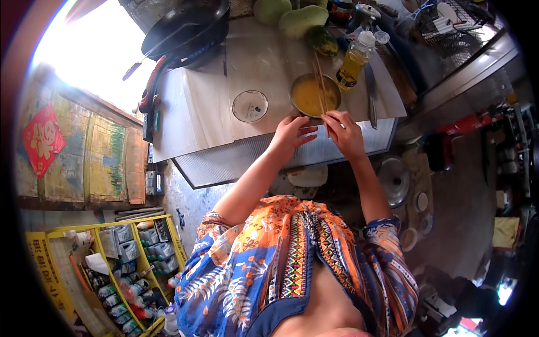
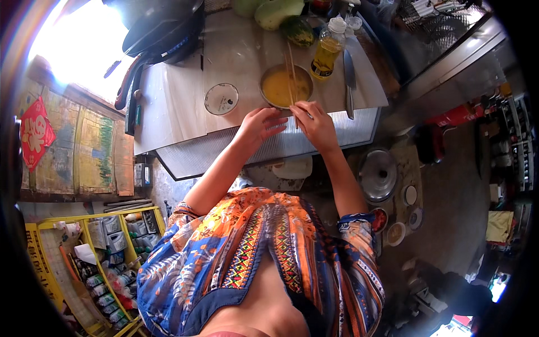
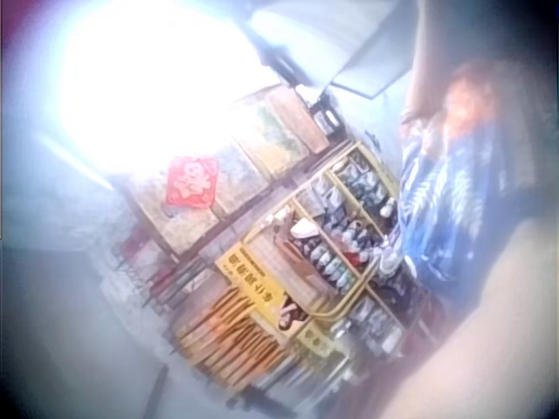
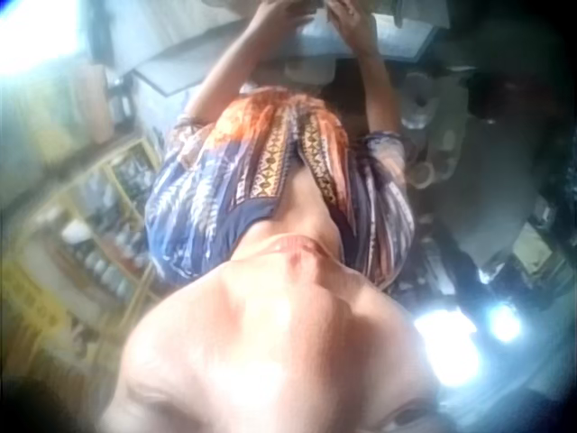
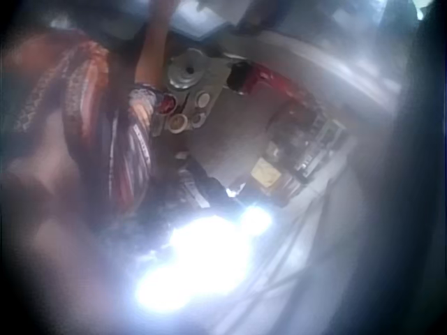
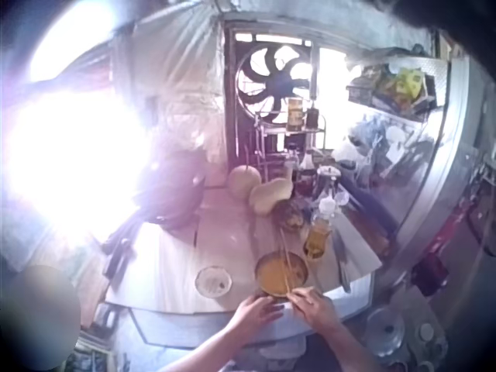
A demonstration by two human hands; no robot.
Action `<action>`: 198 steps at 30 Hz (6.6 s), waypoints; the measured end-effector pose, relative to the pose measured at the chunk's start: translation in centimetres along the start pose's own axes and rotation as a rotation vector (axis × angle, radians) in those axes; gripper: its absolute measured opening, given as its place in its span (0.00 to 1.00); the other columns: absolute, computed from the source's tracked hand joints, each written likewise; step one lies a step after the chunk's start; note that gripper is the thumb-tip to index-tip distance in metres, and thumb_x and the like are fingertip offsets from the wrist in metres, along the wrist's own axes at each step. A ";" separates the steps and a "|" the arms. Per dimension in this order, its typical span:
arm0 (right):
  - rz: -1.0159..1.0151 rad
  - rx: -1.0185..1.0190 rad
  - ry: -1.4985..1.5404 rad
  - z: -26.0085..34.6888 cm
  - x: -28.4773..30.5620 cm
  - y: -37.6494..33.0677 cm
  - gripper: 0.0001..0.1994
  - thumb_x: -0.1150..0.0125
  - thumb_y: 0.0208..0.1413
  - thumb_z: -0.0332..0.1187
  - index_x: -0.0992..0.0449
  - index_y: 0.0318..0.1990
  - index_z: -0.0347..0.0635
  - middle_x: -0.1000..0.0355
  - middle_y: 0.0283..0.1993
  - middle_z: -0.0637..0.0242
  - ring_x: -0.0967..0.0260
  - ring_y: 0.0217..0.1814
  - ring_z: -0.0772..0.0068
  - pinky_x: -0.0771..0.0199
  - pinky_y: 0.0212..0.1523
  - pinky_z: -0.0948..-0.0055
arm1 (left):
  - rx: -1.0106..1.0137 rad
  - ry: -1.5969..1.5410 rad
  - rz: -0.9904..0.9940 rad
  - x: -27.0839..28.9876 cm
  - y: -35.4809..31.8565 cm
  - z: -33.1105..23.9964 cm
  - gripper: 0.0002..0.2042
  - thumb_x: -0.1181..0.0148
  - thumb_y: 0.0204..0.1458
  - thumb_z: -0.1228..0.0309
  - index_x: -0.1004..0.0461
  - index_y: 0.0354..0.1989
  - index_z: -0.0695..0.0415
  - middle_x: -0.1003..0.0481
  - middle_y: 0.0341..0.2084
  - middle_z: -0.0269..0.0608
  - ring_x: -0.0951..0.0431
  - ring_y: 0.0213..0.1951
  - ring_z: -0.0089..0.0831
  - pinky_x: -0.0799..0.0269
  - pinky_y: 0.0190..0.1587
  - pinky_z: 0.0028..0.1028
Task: The person washes a wok outdoors, then moves indoors to chop green onions and tomatoes. They add oil to the wok on a stove and pour in a beaten egg mixture, stirring it as it cooks.
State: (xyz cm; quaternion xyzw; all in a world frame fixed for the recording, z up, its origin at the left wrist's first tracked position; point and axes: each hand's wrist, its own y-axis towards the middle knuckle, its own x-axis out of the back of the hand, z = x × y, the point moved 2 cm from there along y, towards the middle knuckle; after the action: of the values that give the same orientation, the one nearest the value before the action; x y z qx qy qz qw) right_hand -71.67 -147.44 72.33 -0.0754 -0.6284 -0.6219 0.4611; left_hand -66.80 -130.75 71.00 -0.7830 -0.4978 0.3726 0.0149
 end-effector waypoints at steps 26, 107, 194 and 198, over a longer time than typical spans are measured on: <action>-0.902 -1.213 1.165 8.3 1.5 -2.8 0.10 0.47 0.59 0.29 0.29 0.45 0.35 0.29 0.40 0.67 0.31 0.39 0.81 0.28 0.42 0.85 | -0.144 0.075 0.468 -4.6 -1.3 2.1 0.16 0.51 0.60 0.64 0.28 0.50 0.63 0.25 0.41 0.36 0.28 0.47 0.23 0.33 0.52 0.24; -1.098 -0.943 2.187 -1.5 2.6 -15.6 0.08 0.50 0.61 0.31 0.30 0.35 0.35 0.36 0.30 0.67 0.39 0.31 0.77 0.31 0.30 0.83 | -0.255 0.135 -0.162 -1.0 3.9 3.6 0.25 0.50 0.59 0.64 0.47 0.60 0.63 0.36 0.50 0.43 0.27 0.44 0.33 0.26 0.45 0.32; 0.537 0.745 -0.093 19.9 -23.9 39.2 0.17 0.36 0.45 0.47 0.22 0.38 0.45 0.24 0.32 0.65 0.25 0.36 0.62 0.27 0.39 0.66 | -1.137 1.218 -0.138 22.1 -11.5 -47.0 0.15 0.32 0.44 0.69 0.25 0.41 0.58 0.22 0.31 0.34 0.22 0.35 0.26 0.25 0.40 0.27; 0.610 0.676 -0.257 21.1 -24.6 39.6 0.14 0.37 0.47 0.47 0.20 0.29 0.45 0.24 0.28 0.63 0.24 0.33 0.61 0.26 0.37 0.67 | -0.960 1.328 -0.302 19.3 -12.0 -45.9 0.12 0.40 0.49 0.70 0.27 0.39 0.64 0.25 0.38 0.42 0.25 0.42 0.31 0.28 0.49 0.33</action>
State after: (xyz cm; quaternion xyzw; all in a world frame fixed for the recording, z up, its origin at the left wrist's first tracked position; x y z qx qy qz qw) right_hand -41.59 -109.21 88.13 -0.1783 -0.7967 -0.2045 0.5400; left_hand -44.19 -93.56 97.87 -0.6860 -0.5900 -0.4253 0.0197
